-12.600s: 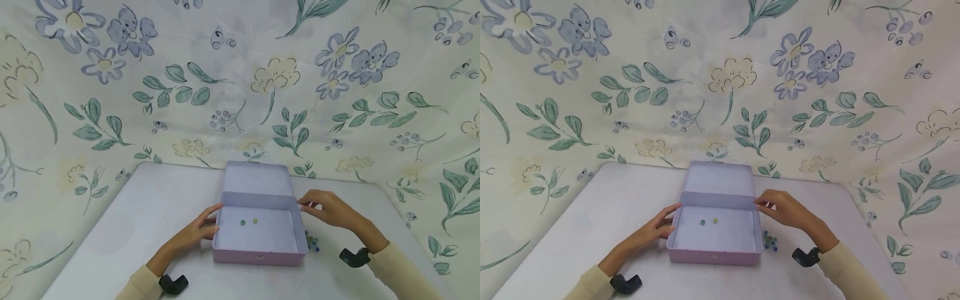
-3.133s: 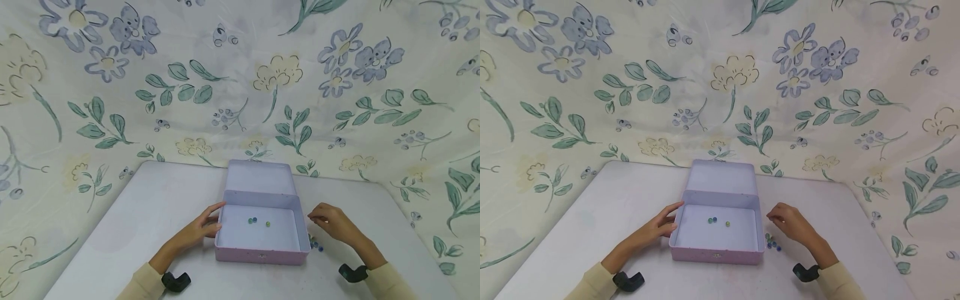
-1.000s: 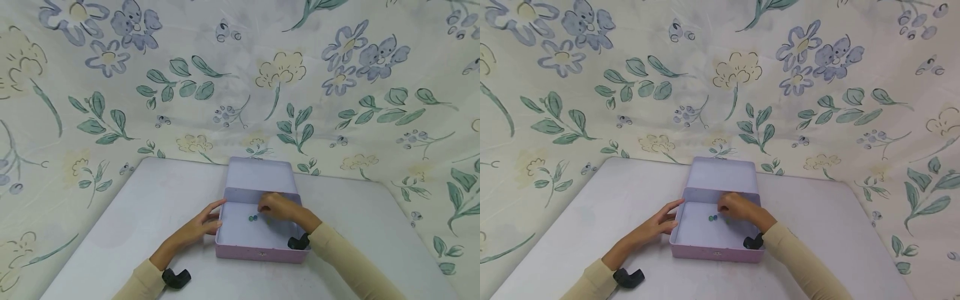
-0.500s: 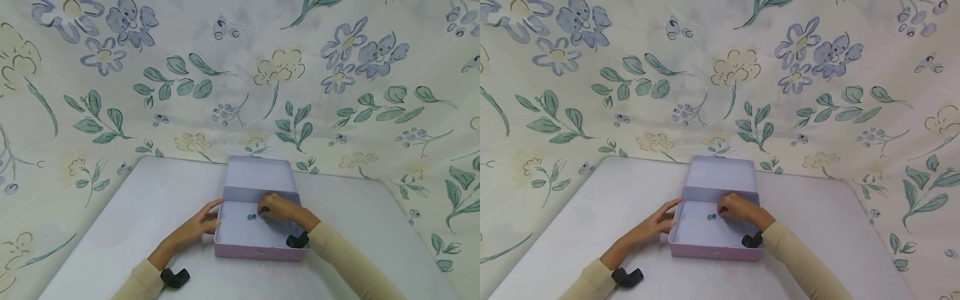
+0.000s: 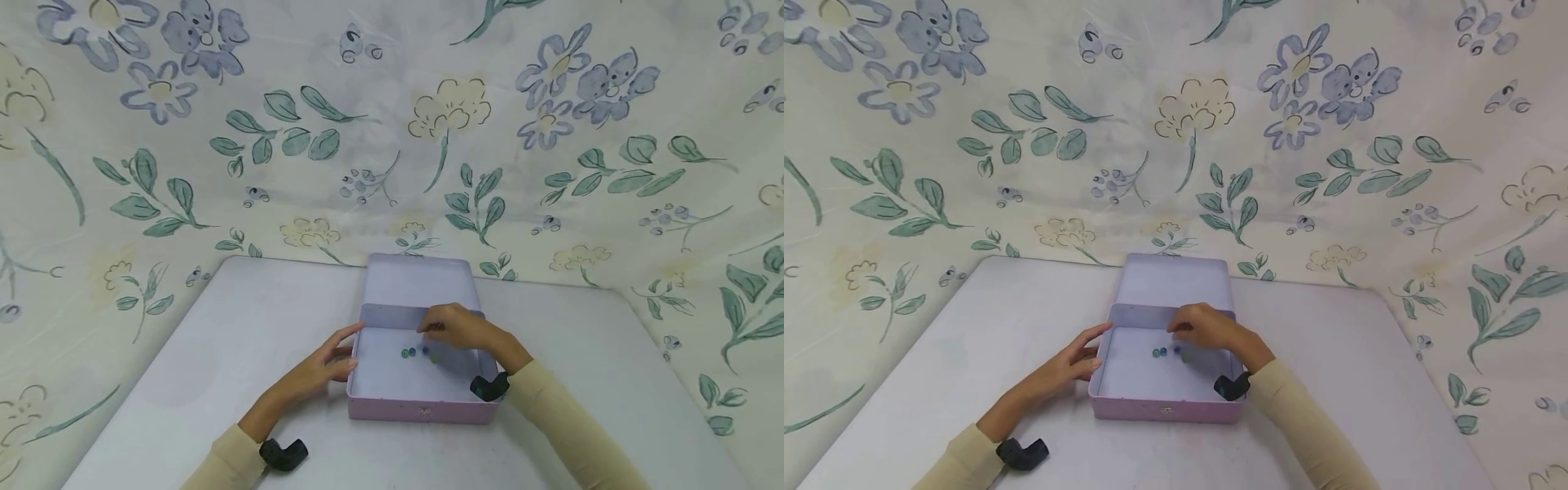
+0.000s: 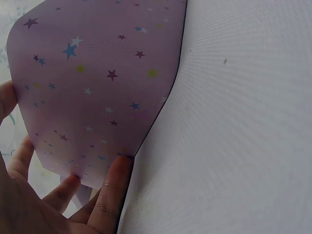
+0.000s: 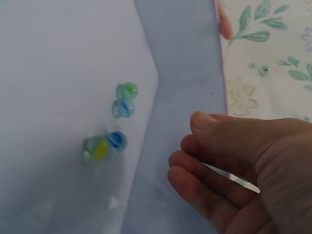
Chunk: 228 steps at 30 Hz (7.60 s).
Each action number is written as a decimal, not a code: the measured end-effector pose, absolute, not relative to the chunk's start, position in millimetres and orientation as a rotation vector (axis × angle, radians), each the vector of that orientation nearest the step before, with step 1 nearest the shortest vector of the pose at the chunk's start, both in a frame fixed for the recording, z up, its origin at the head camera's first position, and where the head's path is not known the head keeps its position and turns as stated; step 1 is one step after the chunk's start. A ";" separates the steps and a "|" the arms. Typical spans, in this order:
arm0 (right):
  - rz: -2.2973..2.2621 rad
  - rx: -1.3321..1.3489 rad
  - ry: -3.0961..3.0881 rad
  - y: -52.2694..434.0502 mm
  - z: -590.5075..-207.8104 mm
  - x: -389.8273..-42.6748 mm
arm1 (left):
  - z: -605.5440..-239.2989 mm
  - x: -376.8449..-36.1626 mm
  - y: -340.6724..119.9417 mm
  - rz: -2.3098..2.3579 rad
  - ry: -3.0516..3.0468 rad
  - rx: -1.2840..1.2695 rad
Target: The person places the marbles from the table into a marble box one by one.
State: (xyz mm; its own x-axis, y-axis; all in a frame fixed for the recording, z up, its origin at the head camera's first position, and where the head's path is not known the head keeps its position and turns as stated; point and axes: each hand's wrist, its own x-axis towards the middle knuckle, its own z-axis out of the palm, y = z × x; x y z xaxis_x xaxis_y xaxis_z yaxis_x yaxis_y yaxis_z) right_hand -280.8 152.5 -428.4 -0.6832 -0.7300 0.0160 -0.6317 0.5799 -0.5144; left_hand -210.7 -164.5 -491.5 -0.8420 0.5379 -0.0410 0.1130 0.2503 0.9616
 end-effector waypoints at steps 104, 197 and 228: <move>-0.811 -1.191 2.904 230.6 -386.2 -244.7 | -494.2 -212.1 -166.0 1.649 2.130 0.611; -0.464 -1.320 2.422 110.7 -428.1 -271.9 | -494.3 -211.3 -166.2 1.649 2.162 0.617; -0.821 -1.193 2.726 248.1 -381.3 -223.2 | -495.8 -208.6 -166.7 1.670 2.150 0.648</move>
State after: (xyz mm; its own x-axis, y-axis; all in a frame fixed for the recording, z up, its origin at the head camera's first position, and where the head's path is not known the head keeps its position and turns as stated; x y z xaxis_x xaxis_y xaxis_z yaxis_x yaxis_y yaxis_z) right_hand -223.2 248.1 -381.3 -0.7001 -0.6967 0.1565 -0.6673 0.5602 -0.4908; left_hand -208.6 -166.7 -495.8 -0.8378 0.5459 0.0104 0.1451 0.2043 0.9681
